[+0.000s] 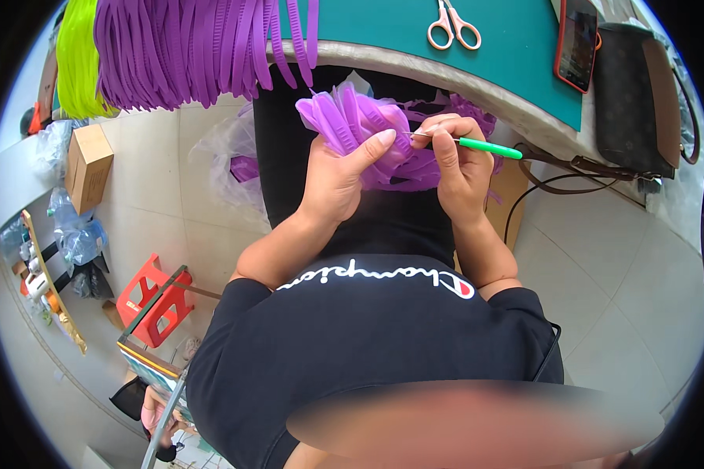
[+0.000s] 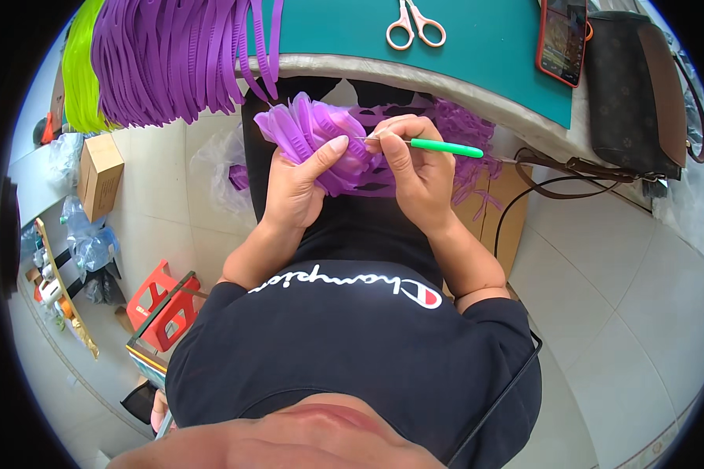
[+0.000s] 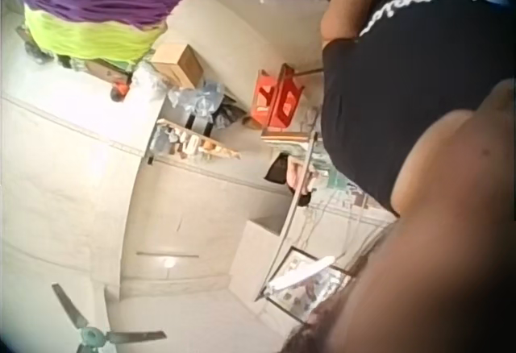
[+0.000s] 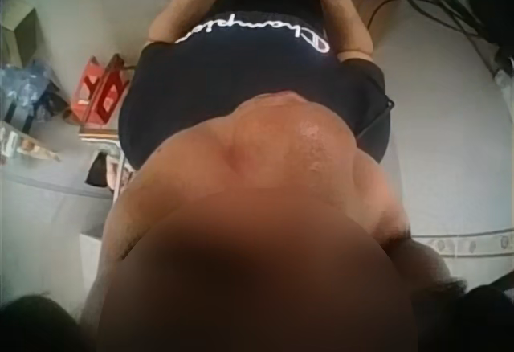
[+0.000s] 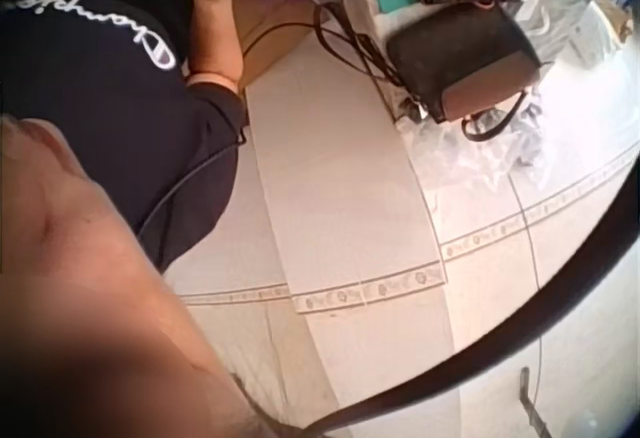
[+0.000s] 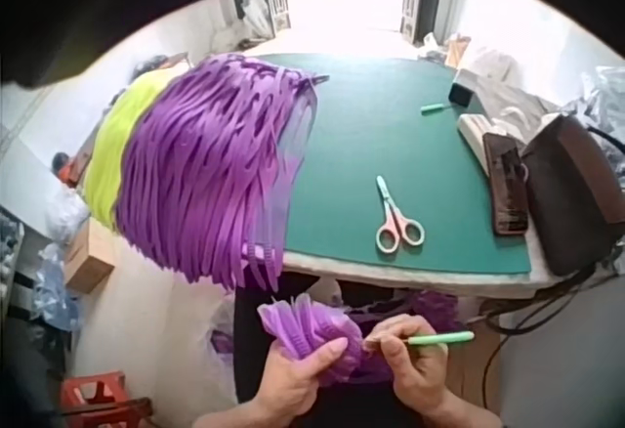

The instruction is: Assembling purple plastic fringe strips into decorative bundles or pom-poms using a specialized hook tool.

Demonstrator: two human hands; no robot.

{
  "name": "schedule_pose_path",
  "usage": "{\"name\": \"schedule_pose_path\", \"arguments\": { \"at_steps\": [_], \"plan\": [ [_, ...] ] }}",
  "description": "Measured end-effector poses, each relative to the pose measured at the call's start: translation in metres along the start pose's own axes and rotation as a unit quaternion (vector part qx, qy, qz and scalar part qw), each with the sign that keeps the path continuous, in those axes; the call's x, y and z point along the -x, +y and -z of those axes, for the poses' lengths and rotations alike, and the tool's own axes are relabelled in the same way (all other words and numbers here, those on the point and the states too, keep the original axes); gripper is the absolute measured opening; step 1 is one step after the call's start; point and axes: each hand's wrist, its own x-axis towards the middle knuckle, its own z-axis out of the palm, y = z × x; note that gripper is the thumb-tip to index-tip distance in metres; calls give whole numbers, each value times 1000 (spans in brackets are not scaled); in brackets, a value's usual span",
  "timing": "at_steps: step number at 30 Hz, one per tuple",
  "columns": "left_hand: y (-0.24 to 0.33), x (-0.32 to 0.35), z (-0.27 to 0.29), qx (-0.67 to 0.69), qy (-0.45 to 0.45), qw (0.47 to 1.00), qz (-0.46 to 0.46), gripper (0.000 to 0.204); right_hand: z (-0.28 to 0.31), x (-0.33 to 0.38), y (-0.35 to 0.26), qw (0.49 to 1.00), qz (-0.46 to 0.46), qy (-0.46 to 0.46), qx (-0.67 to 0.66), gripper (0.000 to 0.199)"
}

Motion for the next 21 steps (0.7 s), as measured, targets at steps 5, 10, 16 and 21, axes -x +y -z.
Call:
{"name": "schedule_pose_path", "arguments": {
  "at_steps": [5,10,16,21],
  "plan": [
    [0,-1,-1,-3,-1,1000,-9,24,3,0,3,1000,8,-7,28,15],
    [-3,0,-2,-19,5,999,-33,23,9,-2,6,978,98,-37,180,10],
    [5,6,18,-110,-47,993,20,25,37,-23,-3,856,340,41,386,7],
    [6,5,44,-209,-271,929,141,20,108,-64,-52,807,410,256,340,20]
  ]
}}
